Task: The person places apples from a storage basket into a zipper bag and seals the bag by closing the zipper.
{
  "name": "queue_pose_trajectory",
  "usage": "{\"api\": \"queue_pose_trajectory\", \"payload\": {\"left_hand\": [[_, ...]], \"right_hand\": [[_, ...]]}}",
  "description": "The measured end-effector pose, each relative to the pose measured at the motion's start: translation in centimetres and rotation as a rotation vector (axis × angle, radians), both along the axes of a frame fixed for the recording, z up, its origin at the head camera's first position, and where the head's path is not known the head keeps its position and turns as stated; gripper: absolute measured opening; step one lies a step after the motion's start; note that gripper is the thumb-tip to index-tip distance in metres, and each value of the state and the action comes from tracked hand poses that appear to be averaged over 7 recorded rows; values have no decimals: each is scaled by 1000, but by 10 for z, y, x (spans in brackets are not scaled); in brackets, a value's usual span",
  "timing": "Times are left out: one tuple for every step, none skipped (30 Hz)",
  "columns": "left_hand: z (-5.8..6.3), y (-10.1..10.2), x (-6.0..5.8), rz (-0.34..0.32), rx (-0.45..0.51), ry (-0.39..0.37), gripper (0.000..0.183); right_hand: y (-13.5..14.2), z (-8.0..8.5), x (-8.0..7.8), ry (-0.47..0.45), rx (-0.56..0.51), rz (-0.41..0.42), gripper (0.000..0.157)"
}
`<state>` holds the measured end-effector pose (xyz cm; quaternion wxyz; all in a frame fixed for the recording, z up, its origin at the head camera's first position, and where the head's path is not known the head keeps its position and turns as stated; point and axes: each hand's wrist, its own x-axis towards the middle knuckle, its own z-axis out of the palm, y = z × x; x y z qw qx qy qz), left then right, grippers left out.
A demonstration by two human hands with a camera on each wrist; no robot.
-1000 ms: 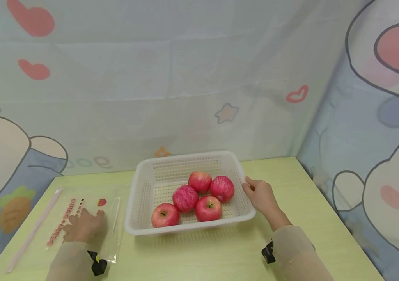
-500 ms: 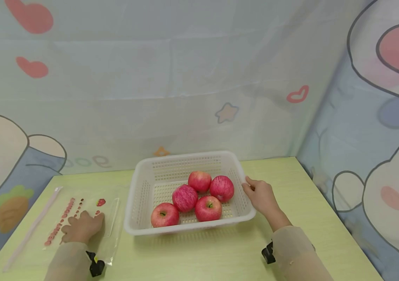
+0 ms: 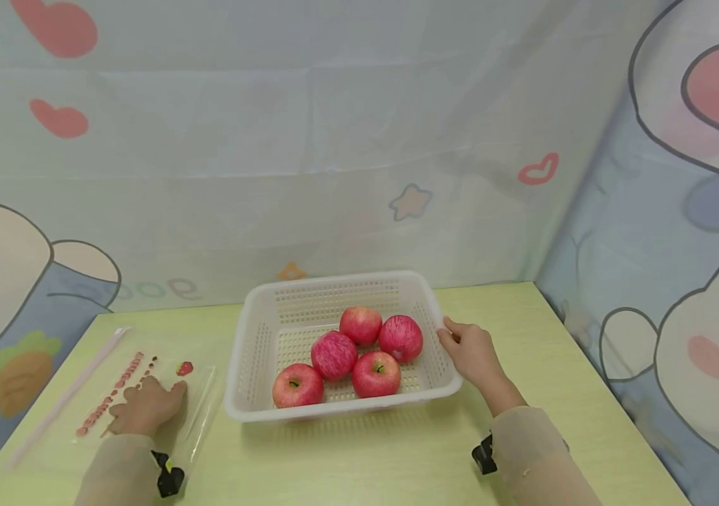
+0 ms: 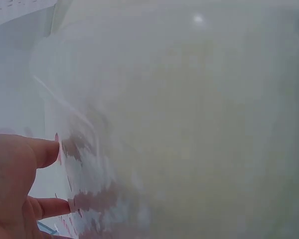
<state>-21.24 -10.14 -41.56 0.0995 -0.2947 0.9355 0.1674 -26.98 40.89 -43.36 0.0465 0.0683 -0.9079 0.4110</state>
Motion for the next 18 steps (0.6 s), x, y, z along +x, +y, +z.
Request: {"api": "queue_pose_trajectory", "payload": {"left_hand": [[0, -1, 0, 2, -1, 0, 74], [0, -1, 0, 2, -4, 2, 74], [0, -1, 0, 2, -5, 3, 74], [0, -1, 1, 1, -7, 5, 75], [0, -1, 1, 1, -6, 10, 75], [1, -2, 2, 3, -5, 14, 75], [1, -2, 2, 4, -4, 20, 74], [2, -1, 2, 5, -2, 29, 74], [2, -1, 3, 5, 1, 34, 74], [2, -1, 3, 3, 4, 35, 75], [3, -1, 3, 1, 5, 36, 75], [4, -1, 3, 0, 5, 37, 75], [4, -1, 4, -2, 4, 36, 75], [5, -1, 4, -3, 1, 32, 76], [5, -1, 4, -6, -2, 24, 76], [5, -1, 4, -8, -4, 21, 77], [5, -1, 4, -8, -8, 21, 78], [6, -1, 4, -6, -9, 18, 79]], "right_hand": [[0, 0, 0, 2, 0, 0, 43], [0, 0, 0, 3, -1, 0, 43], [0, 0, 0, 5, 0, -1, 42], [0, -1, 0, 6, 1, -1, 42], [0, -1, 0, 8, 1, -1, 42], [0, -1, -1, 9, 1, 0, 42], [0, -2, -1, 9, 2, -1, 42], [0, -2, -1, 8, 3, -1, 42], [1, -2, -1, 7, 3, -1, 42], [1, -2, -1, 7, 3, -2, 42], [1, -2, -1, 6, 3, -2, 42], [0, -2, -1, 5, 4, -3, 42], [0, -2, -1, 3, 5, -2, 42], [0, -1, -1, 2, 4, -2, 42], [0, -1, -1, 1, 4, -1, 42], [0, -1, -1, 0, 3, 0, 42], [0, -1, -1, -1, 3, 0, 43], [0, -1, -1, -1, 3, 1, 43]]}}
